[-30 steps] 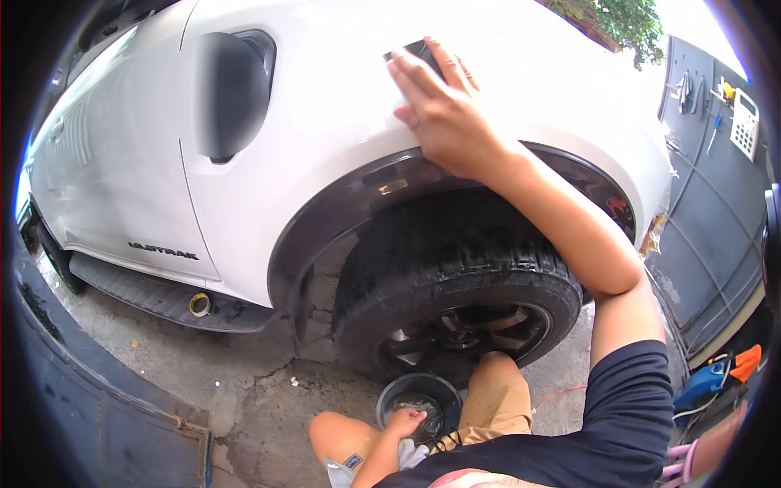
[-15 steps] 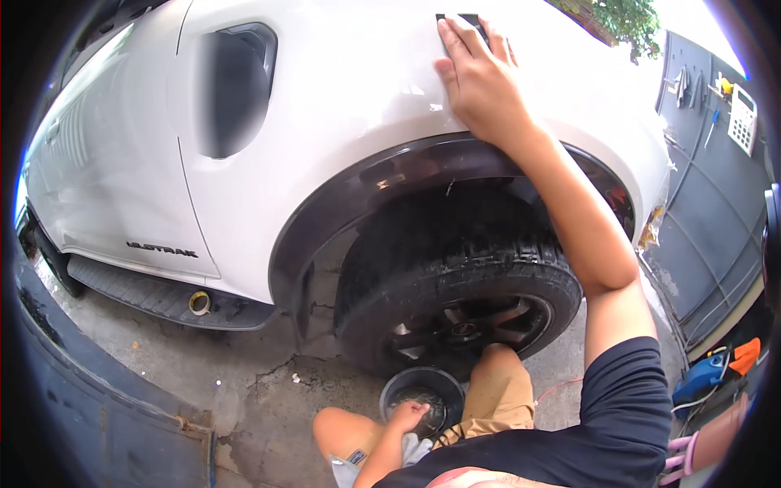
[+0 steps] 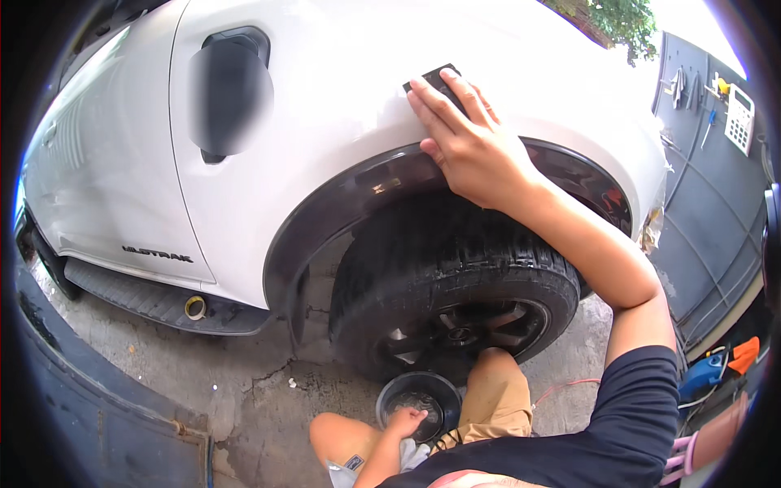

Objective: The person sands a small area of the white car's fender using a small piece of sandpaper dipped in a bucket of water, then wipes the area with a cloth.

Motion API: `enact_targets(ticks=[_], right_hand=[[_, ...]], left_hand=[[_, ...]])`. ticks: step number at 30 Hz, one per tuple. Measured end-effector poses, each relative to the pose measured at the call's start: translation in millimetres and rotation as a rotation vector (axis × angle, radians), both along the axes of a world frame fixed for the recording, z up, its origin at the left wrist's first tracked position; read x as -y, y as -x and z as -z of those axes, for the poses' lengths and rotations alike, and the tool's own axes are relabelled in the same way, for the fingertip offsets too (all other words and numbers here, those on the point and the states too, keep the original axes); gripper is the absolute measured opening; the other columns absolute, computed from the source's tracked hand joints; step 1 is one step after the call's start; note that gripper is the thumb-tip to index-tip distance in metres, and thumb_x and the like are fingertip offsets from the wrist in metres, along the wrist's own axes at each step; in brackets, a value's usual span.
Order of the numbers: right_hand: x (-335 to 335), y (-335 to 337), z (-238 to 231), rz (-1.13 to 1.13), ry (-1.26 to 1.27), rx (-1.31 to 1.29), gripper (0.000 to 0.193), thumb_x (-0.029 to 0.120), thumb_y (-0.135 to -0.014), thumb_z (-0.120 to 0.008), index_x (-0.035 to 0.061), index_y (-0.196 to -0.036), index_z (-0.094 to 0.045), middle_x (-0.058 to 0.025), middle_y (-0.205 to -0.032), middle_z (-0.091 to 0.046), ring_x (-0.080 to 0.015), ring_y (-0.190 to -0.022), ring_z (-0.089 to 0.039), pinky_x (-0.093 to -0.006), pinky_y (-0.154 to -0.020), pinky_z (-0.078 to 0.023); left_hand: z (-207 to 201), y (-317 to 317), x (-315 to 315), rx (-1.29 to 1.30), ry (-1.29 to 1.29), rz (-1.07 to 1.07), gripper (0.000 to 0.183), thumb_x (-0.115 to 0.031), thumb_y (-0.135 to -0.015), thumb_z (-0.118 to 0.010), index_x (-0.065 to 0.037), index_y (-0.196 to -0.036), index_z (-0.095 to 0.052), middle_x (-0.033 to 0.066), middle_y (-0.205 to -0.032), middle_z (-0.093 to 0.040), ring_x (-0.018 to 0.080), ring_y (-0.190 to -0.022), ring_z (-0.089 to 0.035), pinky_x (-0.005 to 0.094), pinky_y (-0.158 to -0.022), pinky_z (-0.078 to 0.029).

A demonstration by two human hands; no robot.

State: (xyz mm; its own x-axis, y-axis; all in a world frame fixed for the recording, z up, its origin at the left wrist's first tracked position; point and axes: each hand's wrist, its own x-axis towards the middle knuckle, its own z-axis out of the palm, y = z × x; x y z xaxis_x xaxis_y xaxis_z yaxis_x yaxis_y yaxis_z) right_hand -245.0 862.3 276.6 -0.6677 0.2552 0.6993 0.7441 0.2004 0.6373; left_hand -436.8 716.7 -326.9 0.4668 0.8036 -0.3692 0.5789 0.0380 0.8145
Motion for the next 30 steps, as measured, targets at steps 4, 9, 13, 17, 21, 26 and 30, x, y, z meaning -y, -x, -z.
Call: enact_targets(ticks=[4,9,13,17,21,26,30], right_hand=[[-6,-31,-9,0.143,-0.107,-0.147,0.050,0.012,-0.094,-0.063,-0.0035,-0.140,-0.054,-0.0206,-0.145,-0.052,-0.0436,-0.136,-0.048,-0.0512,-0.111,-0.042],[6,-28,-13,0.172,-0.120,-0.207,0.055,0.010,-0.092,-0.064,-0.0037,-0.143,-0.049,-0.0218,-0.146,-0.050,-0.0445,-0.137,-0.046,-0.0513,-0.113,-0.040],[24,-19,16,0.103,0.049,0.015,0.051,0.013,-0.098,-0.058,-0.0042,-0.145,-0.047,-0.0212,-0.148,-0.049,-0.0460,-0.137,-0.044,-0.0505,-0.115,-0.038],[32,-20,27,0.154,0.109,-0.102,0.053,0.012,-0.097,-0.060,-0.0019,-0.147,-0.048,-0.0199,-0.149,-0.049,-0.0429,-0.138,-0.044,-0.0498,-0.115,-0.038],[27,-40,6,0.255,-0.063,-0.232,0.057,0.010,-0.093,-0.063,-0.0004,-0.148,-0.047,-0.0202,-0.150,-0.048,-0.0420,-0.141,-0.043,-0.0507,-0.116,-0.037],[33,-52,8,0.294,-0.099,-0.185,0.054,0.017,-0.095,-0.063,-0.0045,-0.143,-0.051,-0.0185,-0.151,-0.048,-0.0433,-0.139,-0.043,-0.0532,-0.115,-0.038],[48,-32,29,0.199,0.152,-0.127,0.054,0.017,-0.097,-0.061,-0.0055,-0.144,-0.050,-0.0200,-0.149,-0.050,-0.0445,-0.138,-0.045,-0.0538,-0.115,-0.036]], left_hand=[[-2,-13,2,-0.030,0.088,0.048,0.056,-0.058,-0.090,-0.069,-0.005,-0.105,-0.077,0.0171,-0.102,-0.076,0.0332,-0.100,-0.073,0.0421,-0.090,-0.055],[4,-12,-5,-0.034,0.040,0.057,0.057,-0.059,-0.090,-0.068,-0.005,-0.106,-0.077,0.0172,-0.104,-0.076,0.0340,-0.102,-0.072,0.0429,-0.091,-0.055],[8,1,-3,-0.087,0.031,0.067,0.058,-0.060,-0.090,-0.067,-0.006,-0.106,-0.077,0.0172,-0.105,-0.076,0.0348,-0.103,-0.072,0.0437,-0.092,-0.055],[6,-7,-2,-0.052,0.016,0.073,0.058,-0.059,-0.091,-0.067,-0.005,-0.106,-0.077,0.0171,-0.103,-0.076,0.0344,-0.102,-0.072,0.0425,-0.091,-0.055],[1,-11,-3,-0.027,0.041,0.070,0.058,-0.060,-0.091,-0.066,-0.005,-0.107,-0.077,0.0177,-0.104,-0.076,0.0338,-0.101,-0.072,0.0423,-0.090,-0.055],[4,-8,0,-0.030,0.110,0.107,0.057,-0.060,-0.091,-0.066,-0.006,-0.106,-0.077,0.0185,-0.106,-0.076,0.0350,-0.102,-0.072,0.0438,-0.092,-0.054],[2,-12,-4,-0.039,0.028,0.107,0.057,-0.060,-0.091,-0.065,-0.007,-0.105,-0.078,0.0185,-0.106,-0.076,0.0357,-0.105,-0.071,0.0447,-0.093,-0.054]])
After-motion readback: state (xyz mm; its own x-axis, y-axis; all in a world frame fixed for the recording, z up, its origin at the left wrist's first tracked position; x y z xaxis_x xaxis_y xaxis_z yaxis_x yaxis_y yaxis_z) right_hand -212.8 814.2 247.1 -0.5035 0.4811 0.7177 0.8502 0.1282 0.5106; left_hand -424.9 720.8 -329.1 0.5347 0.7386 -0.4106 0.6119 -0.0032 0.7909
